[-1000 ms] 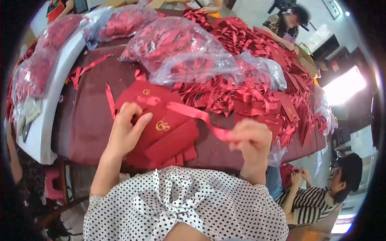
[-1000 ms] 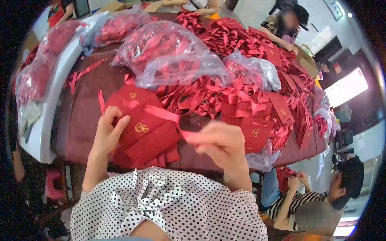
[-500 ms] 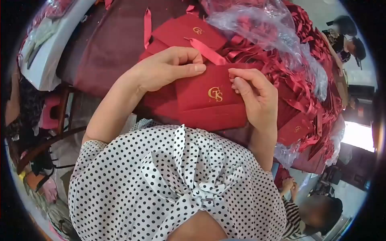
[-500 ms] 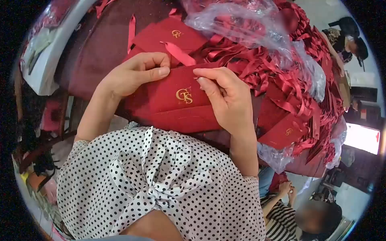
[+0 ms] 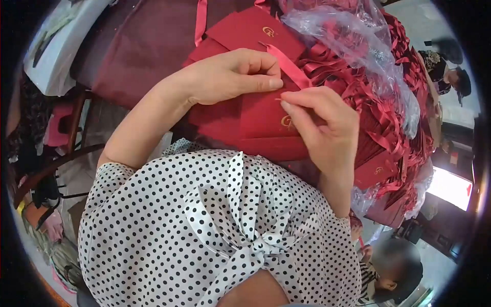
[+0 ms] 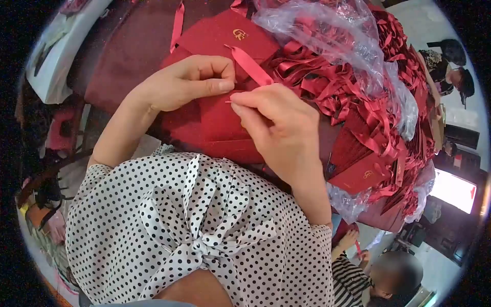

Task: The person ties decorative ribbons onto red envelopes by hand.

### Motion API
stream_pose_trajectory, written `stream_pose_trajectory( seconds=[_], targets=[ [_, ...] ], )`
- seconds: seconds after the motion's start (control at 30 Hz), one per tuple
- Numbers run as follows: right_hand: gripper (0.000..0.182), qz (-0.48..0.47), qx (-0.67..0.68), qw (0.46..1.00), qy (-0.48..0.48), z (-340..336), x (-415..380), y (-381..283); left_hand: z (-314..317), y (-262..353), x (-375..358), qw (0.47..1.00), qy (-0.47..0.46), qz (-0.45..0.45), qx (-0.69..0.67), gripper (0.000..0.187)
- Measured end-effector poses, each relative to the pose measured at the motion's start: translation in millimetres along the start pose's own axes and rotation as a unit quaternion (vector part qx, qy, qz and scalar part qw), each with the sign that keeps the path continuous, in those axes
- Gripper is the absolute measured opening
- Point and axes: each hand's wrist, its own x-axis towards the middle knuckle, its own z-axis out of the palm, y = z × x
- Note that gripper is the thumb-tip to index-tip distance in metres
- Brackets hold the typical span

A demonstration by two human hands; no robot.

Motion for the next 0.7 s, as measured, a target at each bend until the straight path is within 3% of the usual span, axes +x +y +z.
stream_pose_trajectory(
  seconds=[0.07, 0.13, 0.7],
  targets=[
    [0.012, -0.001, -0.009, 0.999, -0.050, 3.1, -1.1, -4.3, 3.2, 1.7, -1.0, 0.999, -0.019, 0.010, 0.029, 0.021],
    [0.009, 0.119, -0.015, 0.991, -0.062, 11.5, -5.2, -5.1, 4.3, -1.5, -1.1, 0.999, -0.009, 0.018, 0.038, 0.021],
    [0.005, 0.065, -0.116, 0.990, -0.054, 18.1, -11.0, -14.4, 20.0, -14.0, -7.2, 0.982, 0.071, 0.018, 0.176, 0.022]
  ],
)
